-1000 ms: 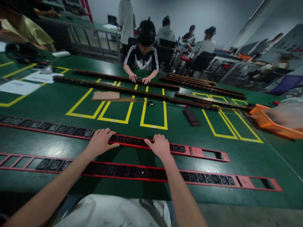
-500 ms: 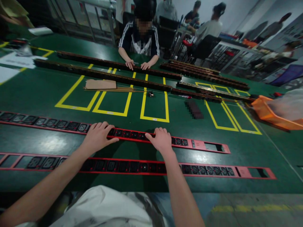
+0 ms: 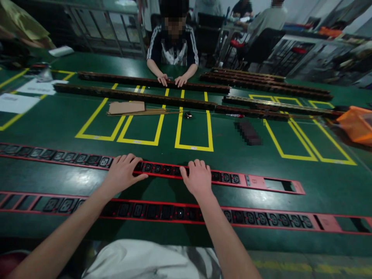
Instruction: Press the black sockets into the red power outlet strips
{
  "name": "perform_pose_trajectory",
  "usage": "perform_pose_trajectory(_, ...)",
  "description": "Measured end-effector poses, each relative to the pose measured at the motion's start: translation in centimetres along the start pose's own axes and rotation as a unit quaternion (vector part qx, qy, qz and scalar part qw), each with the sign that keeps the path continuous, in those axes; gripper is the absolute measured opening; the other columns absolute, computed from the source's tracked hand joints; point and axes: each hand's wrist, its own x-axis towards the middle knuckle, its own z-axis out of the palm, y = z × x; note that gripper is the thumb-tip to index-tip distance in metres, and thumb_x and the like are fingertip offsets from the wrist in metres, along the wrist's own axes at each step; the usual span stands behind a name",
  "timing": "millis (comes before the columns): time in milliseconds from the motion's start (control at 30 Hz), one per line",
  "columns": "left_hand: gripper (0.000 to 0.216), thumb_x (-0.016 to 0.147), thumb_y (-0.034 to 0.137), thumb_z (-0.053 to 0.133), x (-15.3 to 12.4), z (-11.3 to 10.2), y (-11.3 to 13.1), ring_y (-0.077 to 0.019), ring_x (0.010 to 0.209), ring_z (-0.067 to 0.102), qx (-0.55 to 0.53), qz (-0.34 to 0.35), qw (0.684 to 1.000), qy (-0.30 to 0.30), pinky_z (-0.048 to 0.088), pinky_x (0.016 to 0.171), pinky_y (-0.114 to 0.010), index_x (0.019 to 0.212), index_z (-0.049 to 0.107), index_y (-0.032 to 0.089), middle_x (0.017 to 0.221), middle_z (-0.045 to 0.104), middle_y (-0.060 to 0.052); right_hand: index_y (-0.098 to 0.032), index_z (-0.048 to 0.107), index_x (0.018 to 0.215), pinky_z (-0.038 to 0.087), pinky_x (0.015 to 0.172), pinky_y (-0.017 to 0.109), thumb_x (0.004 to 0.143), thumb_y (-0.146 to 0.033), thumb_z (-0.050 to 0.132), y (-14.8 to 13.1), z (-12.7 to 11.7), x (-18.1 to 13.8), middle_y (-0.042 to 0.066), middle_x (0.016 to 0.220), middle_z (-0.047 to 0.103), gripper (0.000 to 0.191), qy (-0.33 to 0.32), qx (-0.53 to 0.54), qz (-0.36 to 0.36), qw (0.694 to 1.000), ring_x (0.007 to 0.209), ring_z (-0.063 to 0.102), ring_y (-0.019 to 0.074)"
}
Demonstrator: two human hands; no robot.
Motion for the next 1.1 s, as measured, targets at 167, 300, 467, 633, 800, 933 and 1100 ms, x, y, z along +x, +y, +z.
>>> perform_pose_trajectory(167, 0.049, 0.088, 0.059, 0.066, 2.2, -1.8, 0.4, -0.0324, 0.107, 0.06, -0.008, 0.065, 0.994, -0.085, 0.045, 0.089, -0.044, 0.114, 0.065, 0.017, 0.112, 0.065, -0.012, -0.021, 0.068, 0.099, 0.039, 0.087, 0.039, 0.107, -0.047, 0.045, 0.4, 0.3, 0.3, 0.011, 0.106, 0.067, 0.035, 0.009, 0.013, -0.013, 1.0, 0.105, 0.056, 0.029)
perform_pose_trajectory(300, 0.043, 0.09, 0.049, 0.067, 4.6, -1.6, 1.8, -0.0266, 0.108, 0.062, -0.075, 0.183, 0.973, -0.12, 0.047, 0.091, -0.039, 0.121, 0.063, 0.02, 0.117, 0.066, -0.008, -0.02, 0.069, 0.1, 0.041, 0.086, 0.038, 0.107, -0.042, 0.048, 0.4, 0.1, 0.3, 0.009, 0.105, 0.069, 0.031, -0.006, 0.035, -0.028, 0.999, 0.105, 0.058, 0.0279)
perform_pose_trajectory(467, 0.045, 0.09, 0.05, 0.068, 4.8, -0.2, 2.4, -0.027, 0.112, 0.061, -0.097, 0.198, 0.972, -0.077, 0.048, 0.096, -0.04, 0.125, 0.063, 0.022, 0.12, 0.066, -0.009, -0.022, 0.069, 0.117, 0.045, 0.091, 0.037, 0.108, -0.029, 0.044, 0.2, 0.1, 0.3, 0.008, 0.116, 0.073, 0.028, -0.009, 0.089, -0.076, 0.993, 0.109, 0.062, 0.0249)
perform_pose_trajectory(633, 0.046, 0.09, 0.049, 0.07, 4.4, -0.2, 1.7, -0.0261, 0.109, 0.062, -0.128, 0.188, 0.97, -0.082, 0.049, 0.094, -0.039, 0.126, 0.063, 0.021, 0.118, 0.067, -0.008, -0.02, 0.065, 0.134, 0.05, 0.101, 0.043, 0.107, -0.022, 0.044, -0.2, 0.3, -0.7, 0.012, 0.132, 0.07, 0.034, 0.019, 0.096, -0.167, 0.981, 0.119, 0.063, 0.0261)
perform_pose_trajectory(800, 0.042, 0.089, 0.047, 0.071, 4.6, -0.4, 1.6, -0.0247, 0.107, 0.063, -0.144, 0.18, 0.97, -0.082, 0.049, 0.091, -0.037, 0.122, 0.064, 0.022, 0.117, 0.068, -0.007, -0.021, 0.056, 0.146, 0.043, 0.117, 0.056, 0.099, -0.021, 0.058, -0.7, 0.9, -2.6, 0.016, 0.151, 0.057, 0.047, 0.04, 0.047, -0.197, 0.978, 0.14, 0.051, 0.0324)
perform_pose_trajectory(933, 0.044, 0.089, 0.048, 0.071, 4.6, -0.5, 1.5, -0.025, 0.108, 0.062, -0.152, 0.179, 0.968, -0.086, 0.049, 0.093, -0.038, 0.123, 0.065, 0.022, 0.116, 0.069, -0.007, -0.022, 0.05, 0.153, 0.041, 0.12, 0.056, 0.099, -0.02, 0.057, -1.0, 1.1, -2.8, 0.015, 0.15, 0.056, 0.054, 0.043, 0.076, -0.181, 0.98, 0.14, 0.049, 0.0317)
perform_pose_trajectory(1100, 0.043, 0.088, 0.046, 0.072, 4.6, -0.6, 1.5, -0.0249, 0.11, 0.061, -0.158, 0.177, 0.967, -0.095, 0.049, 0.093, -0.037, 0.123, 0.064, 0.022, 0.116, 0.068, -0.006, -0.025, 0.062, 0.141, 0.047, 0.113, 0.053, 0.101, -0.014, 0.052, -0.8, 1.1, -2.2, 0.014, 0.143, 0.061, 0.042, 0.048, 0.098, -0.183, 0.977, 0.133, 0.054, 0.0296)
